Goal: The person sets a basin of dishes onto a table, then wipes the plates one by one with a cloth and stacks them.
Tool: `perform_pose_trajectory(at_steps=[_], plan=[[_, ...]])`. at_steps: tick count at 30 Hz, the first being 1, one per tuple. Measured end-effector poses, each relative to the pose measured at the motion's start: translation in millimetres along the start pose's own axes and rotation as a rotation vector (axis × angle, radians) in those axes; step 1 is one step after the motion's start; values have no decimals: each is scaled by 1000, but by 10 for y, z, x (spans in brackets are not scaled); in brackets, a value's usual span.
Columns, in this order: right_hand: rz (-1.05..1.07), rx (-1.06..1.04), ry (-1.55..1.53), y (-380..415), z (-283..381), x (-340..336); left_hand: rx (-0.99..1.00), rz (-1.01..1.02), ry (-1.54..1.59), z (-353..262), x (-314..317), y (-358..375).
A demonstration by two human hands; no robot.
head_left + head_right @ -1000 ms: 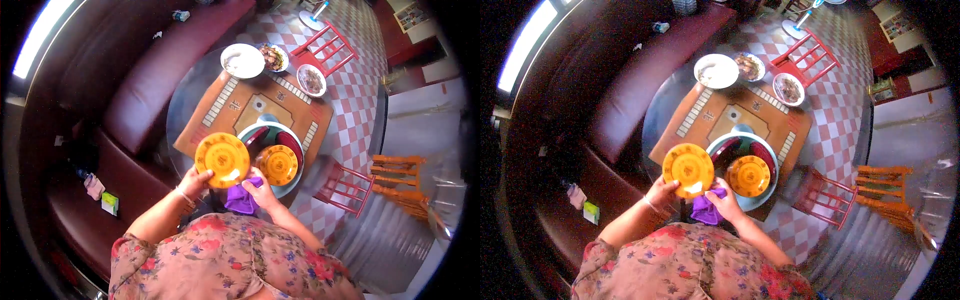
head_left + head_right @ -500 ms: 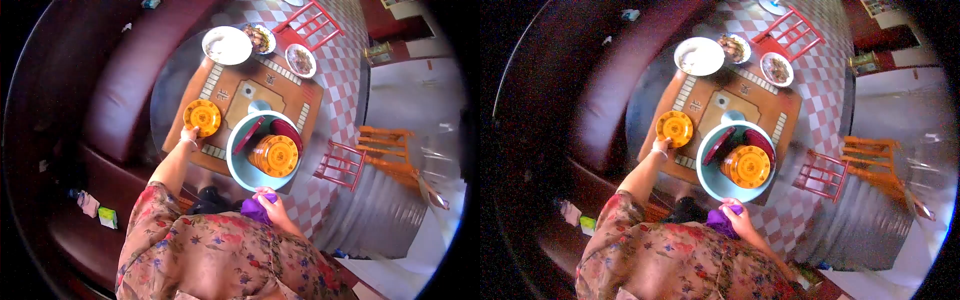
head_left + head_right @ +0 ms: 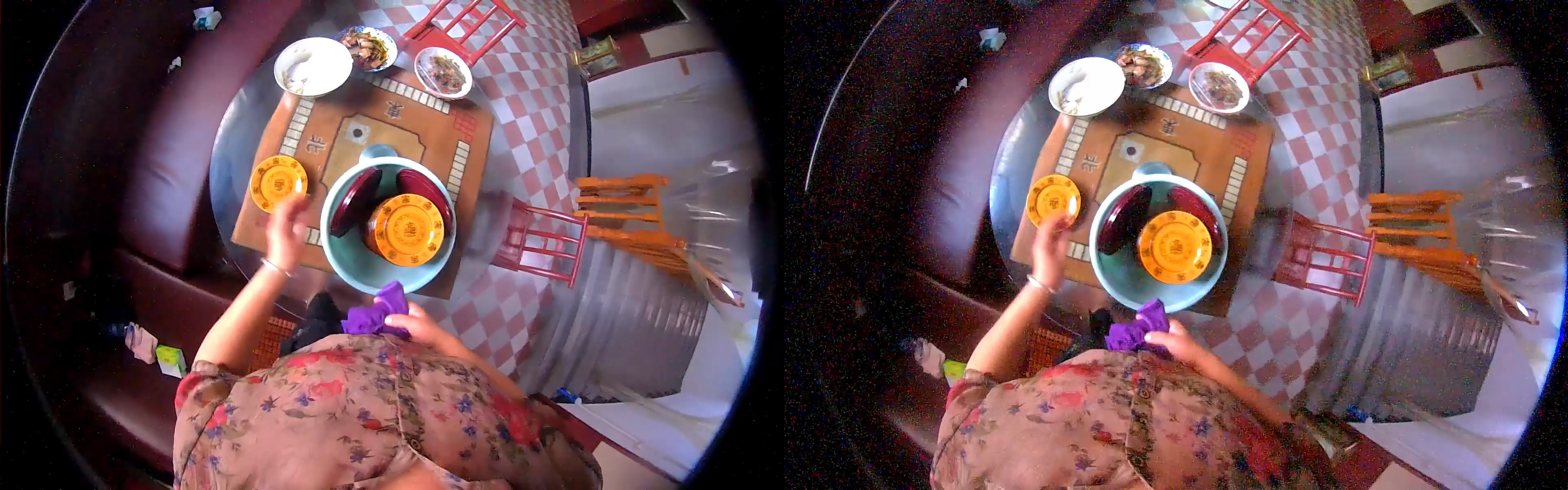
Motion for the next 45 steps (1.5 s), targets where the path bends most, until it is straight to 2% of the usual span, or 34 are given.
perform_pose_trajectory(at_steps=[2,4,5,7,10,12,14,16,17,20,22,24,25,28,30,31,32,33,34,35,36,37,38,40,42,44,45], plan=[[-66,52,-223,62,95,-140,-44,367,9,-851,287,269],[-48,37,-343,148,235,-254,-221,318,-97,-980,740,467],[-39,30,-409,207,261,-310,-315,265,-118,-843,983,535],[-49,-10,-410,300,295,-474,-513,206,-114,-876,1230,523],[-51,-28,-427,442,285,-794,-565,237,-255,-657,1408,572],[-47,-21,-473,540,320,-926,-650,243,-205,-911,1287,524],[-43,-27,-517,585,321,-1081,-479,149,-334,-808,1304,584],[-35,-23,-556,635,363,-1186,-506,133,-316,-765,1285,650],[42,-35,-546,623,394,-1231,-519,124,-304,-799,1278,664],[79,-114,-539,651,511,-1321,-613,91,141,-872,1309,746],[36,-176,-580,655,682,-1309,-754,186,455,-892,1329,797],[-112,-411,-411,754,956,-1095,-881,281,782,-1017,1321,803],[-90,-542,-226,790,1100,-939,-998,261,733,-1118,1273,834],[4,-944,418,668,1304,-554,-665,391,1076,-1470,1136,985],[124,-1111,1010,504,1286,-151,-670,429,977,-1626,1084,1072],[126,-1165,1201,346,1189,-117,-388,427,842,-1618,1101,1149],[129,-1214,1396,194,1124,-121,-488,439,943,-1557,1093,1186],[39,-1201,1421,100,1356,-23,-592,440,1041,-1496,1085,1226],[-66,-1151,1188,-255,1473,-224,-550,440,1031,-1725,916,1172],[-168,-1135,1189,-262,1741,-258,-527,397,962,-1793,788,1200],[-204,-642,922,-440,1923,-513,-550,362,949,-1797,697,1235],[-471,-909,443,-505,1866,-735,-567,327,934,-1779,598,1234],[-618,-884,647,-490,1961,-1030,-578,281,923,-1778,521,1185],[-709,-910,651,-137,1973,-753,-742,221,945,-1754,428,1092],[-200,-940,274,255,1694,77,-781,227,956,-1687,443,1017],[125,-1166,938,304,1215,443,-656,201,972,-1547,520,979],[112,-1164,1082,248,1028,464,-596,186,978,-1498,534,964]])
Point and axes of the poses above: each hand's wrist, its own y-axis away from the middle knuckle, its own x-axis out of the palm, z = x × y, the point moved 2 cm from there along -y, towards the middle knuckle, and after that the axes turned 11 degrees about -y, right-handed, at the moved point
